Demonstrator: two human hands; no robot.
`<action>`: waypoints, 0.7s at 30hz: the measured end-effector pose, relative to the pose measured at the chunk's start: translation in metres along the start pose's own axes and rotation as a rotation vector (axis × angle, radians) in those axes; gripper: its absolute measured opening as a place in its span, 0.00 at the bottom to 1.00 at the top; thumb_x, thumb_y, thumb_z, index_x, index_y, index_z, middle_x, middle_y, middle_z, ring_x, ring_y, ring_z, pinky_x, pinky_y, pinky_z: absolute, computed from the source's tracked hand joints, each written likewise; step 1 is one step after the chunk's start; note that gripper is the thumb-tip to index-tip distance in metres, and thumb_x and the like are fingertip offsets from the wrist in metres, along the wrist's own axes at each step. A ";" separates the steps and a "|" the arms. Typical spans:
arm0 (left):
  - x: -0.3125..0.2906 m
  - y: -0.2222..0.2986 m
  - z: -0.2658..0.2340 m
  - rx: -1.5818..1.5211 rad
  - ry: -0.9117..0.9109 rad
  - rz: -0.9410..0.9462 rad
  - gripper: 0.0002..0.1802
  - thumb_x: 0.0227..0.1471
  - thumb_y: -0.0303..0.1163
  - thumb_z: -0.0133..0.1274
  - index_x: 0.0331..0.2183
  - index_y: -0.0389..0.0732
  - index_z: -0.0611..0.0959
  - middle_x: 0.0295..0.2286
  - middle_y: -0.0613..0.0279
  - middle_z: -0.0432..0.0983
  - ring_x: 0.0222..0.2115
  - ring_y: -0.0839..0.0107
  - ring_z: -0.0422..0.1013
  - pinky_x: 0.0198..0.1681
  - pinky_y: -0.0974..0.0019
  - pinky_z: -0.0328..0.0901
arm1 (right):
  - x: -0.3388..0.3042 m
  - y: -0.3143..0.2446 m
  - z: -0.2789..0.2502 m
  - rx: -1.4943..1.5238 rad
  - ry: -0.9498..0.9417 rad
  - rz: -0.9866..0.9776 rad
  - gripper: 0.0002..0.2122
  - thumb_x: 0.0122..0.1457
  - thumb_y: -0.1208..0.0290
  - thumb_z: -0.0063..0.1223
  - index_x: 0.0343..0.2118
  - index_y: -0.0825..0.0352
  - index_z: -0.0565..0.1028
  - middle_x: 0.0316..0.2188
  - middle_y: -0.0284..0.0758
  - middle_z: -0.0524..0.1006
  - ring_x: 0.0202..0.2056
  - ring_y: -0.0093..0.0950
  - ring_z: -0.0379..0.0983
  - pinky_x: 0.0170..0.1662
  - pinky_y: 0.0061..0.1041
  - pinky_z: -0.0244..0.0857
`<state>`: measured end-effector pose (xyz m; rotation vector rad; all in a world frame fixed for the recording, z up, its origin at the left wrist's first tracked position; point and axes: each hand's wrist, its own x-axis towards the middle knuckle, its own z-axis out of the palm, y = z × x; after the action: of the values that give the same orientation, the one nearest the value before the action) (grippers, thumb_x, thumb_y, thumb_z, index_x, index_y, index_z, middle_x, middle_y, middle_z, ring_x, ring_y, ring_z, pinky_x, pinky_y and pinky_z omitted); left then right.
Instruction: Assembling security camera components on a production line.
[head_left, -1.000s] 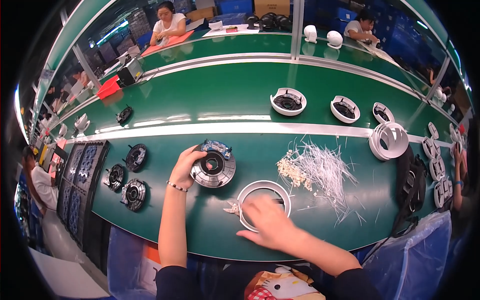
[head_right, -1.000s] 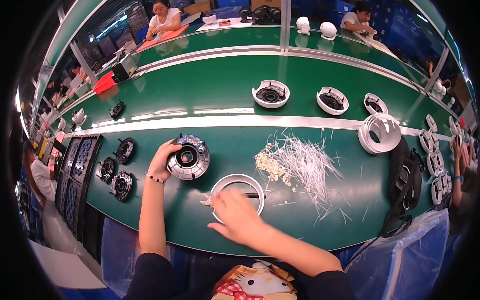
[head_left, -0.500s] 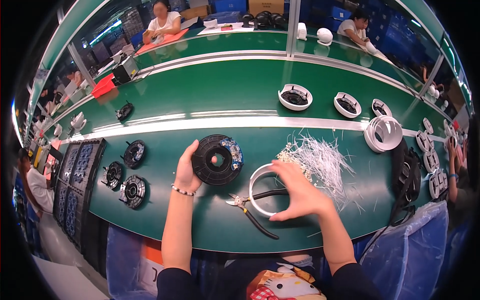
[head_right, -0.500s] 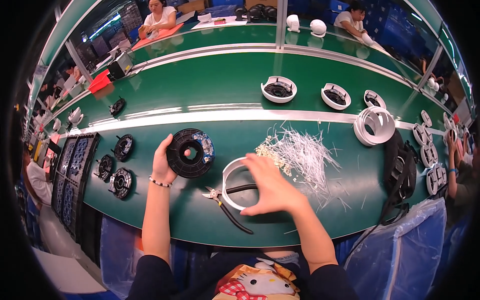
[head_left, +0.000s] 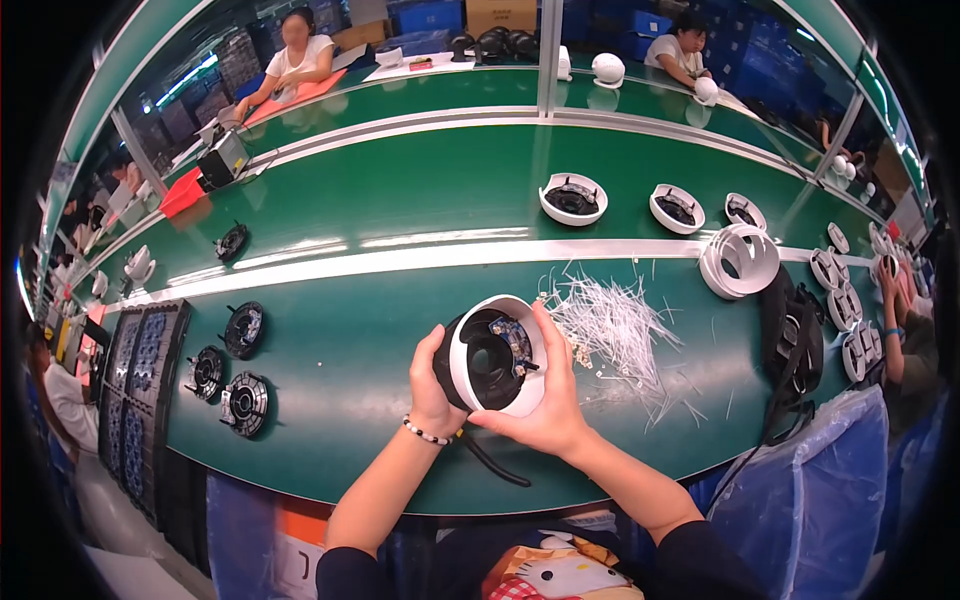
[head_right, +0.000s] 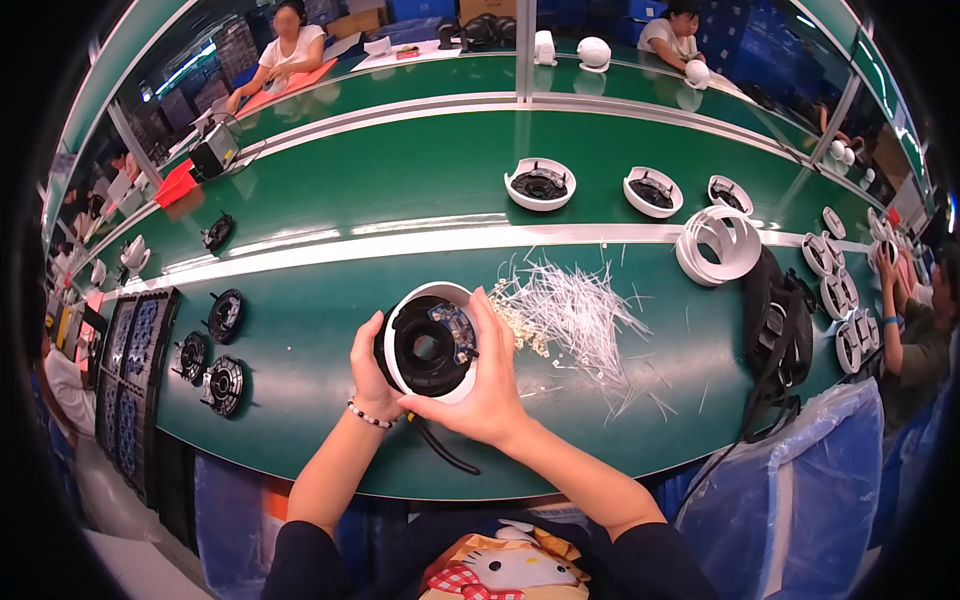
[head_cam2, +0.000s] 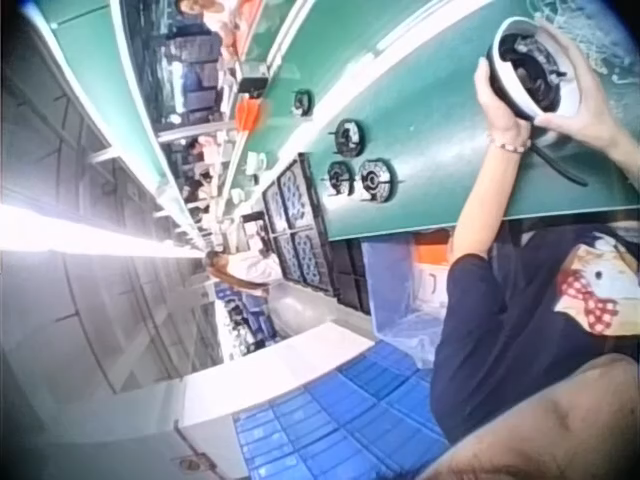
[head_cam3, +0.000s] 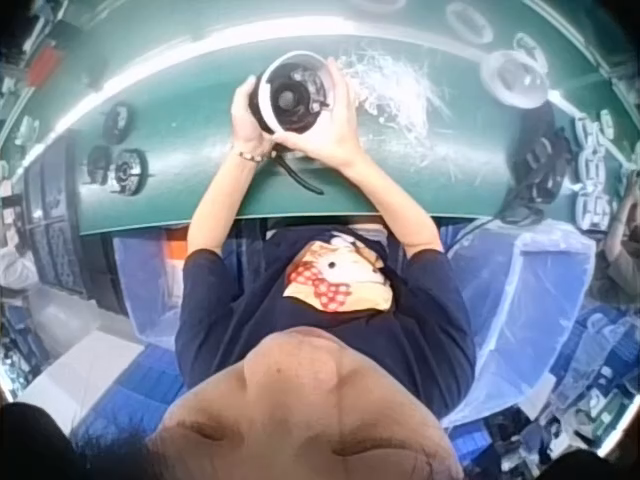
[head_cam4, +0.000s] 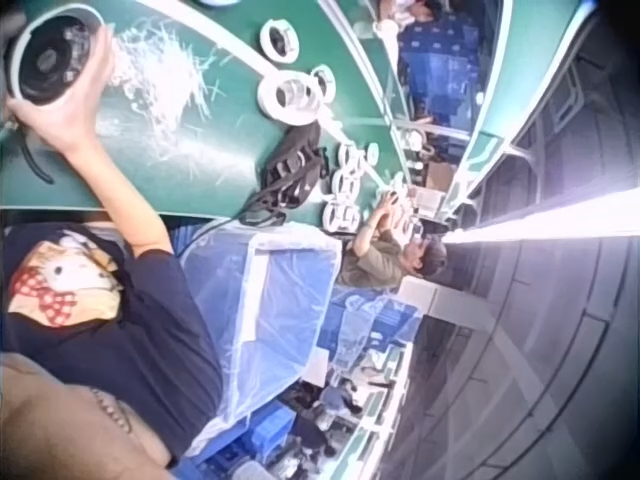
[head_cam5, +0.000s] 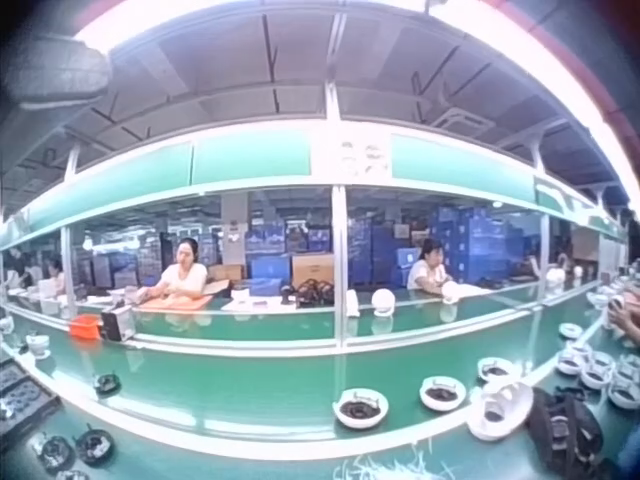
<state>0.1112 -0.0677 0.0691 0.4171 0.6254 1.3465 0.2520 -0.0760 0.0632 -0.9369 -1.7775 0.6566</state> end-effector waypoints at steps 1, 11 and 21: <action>0.000 0.001 0.003 -0.057 -0.061 -0.060 0.27 0.50 0.48 0.33 0.41 0.34 0.70 0.37 0.52 0.69 0.38 0.62 0.67 0.42 0.61 0.63 | 0.000 0.002 -0.001 0.002 0.000 0.004 0.53 0.28 0.56 0.68 0.54 0.71 0.43 0.51 0.45 0.50 0.53 0.37 0.50 0.54 0.32 0.47; 0.007 -0.002 -0.018 -0.125 -0.199 -0.241 0.30 0.49 0.49 0.34 0.45 0.35 0.66 0.42 0.49 0.65 0.42 0.58 0.65 0.46 0.55 0.60 | 0.013 -0.007 -0.029 -0.114 -0.315 0.049 0.59 0.23 0.50 0.67 0.55 0.72 0.39 0.54 0.59 0.37 0.56 0.52 0.31 0.55 0.46 0.34; 0.001 0.002 -0.020 -0.088 -0.208 -0.282 0.31 0.48 0.52 0.31 0.46 0.39 0.66 0.41 0.52 0.66 0.41 0.57 0.64 0.44 0.53 0.61 | 0.016 -0.007 -0.028 0.112 -0.291 -0.078 0.52 0.26 0.57 0.65 0.55 0.71 0.44 0.54 0.50 0.46 0.53 0.48 0.47 0.54 0.38 0.44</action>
<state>0.0974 -0.0679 0.0546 0.3766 0.4317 1.0424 0.2729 -0.0654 0.0872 -0.7195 -1.9984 0.8669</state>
